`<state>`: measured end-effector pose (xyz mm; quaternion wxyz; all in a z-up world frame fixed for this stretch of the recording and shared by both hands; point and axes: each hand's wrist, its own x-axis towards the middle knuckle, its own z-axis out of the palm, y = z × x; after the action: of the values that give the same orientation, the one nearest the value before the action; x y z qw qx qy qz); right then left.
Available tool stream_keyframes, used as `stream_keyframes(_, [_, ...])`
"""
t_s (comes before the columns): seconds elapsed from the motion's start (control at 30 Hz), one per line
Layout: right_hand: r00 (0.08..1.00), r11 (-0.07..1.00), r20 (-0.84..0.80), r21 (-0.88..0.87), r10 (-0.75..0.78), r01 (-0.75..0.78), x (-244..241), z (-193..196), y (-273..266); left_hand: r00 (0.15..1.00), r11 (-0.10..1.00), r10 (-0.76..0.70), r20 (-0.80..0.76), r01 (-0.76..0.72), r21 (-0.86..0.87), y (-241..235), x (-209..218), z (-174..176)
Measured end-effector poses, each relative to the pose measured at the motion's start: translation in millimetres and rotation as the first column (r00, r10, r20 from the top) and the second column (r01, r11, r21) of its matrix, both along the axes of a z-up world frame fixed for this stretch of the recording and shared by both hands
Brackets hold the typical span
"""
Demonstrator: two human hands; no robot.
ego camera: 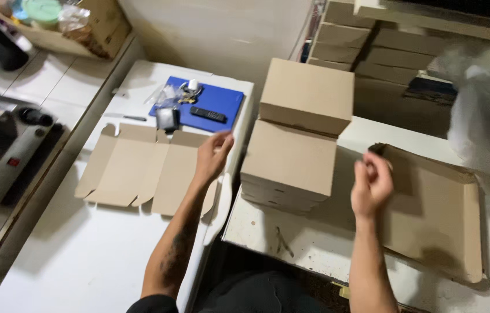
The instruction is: The person assembles flat cardboard boxes by folding and interlocking the side flaps. They repeat this process for multiple boxes, stacking each completed box on a nearby surface.
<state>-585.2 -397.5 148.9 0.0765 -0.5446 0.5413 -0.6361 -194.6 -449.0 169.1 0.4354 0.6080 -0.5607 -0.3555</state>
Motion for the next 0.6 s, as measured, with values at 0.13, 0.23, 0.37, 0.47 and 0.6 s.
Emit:
stream_keyframes(0.13, [0.999,0.999,-0.053,-0.044,-0.010,0.007,34.3,-10.8,92.0,0.991,0.980,0.117,0.058,-0.125,0.154,88.2,74.2,-73.1])
stream_keyframes(0.23, [0.993,0.997,-0.108,0.065,0.043,-0.036,76.8,-30.3,136.0,0.933,0.893,0.359,0.025,-0.351,0.280,167.8,117.6,-108.6])
stream_keyframes(0.37, [0.932,0.886,-0.080,0.348,0.354,-0.307,139.8,-49.4,150.6,0.850,0.744,0.525,0.034,-0.478,0.467,260.8,154.7,-157.1])
stream_keyframes(0.47, [0.851,0.748,-0.050,0.505,0.523,-0.430,180.9,-72.2,149.0,0.829,0.724,0.559,-0.020,-0.476,0.500,316.0,165.7,-186.3])
stream_keyframes(0.6, [0.784,0.537,0.063,0.695,0.617,-0.478,230.0,-115.8,136.7,0.807,0.720,0.583,-0.092,-0.462,0.517,370.4,176.6,-216.5])
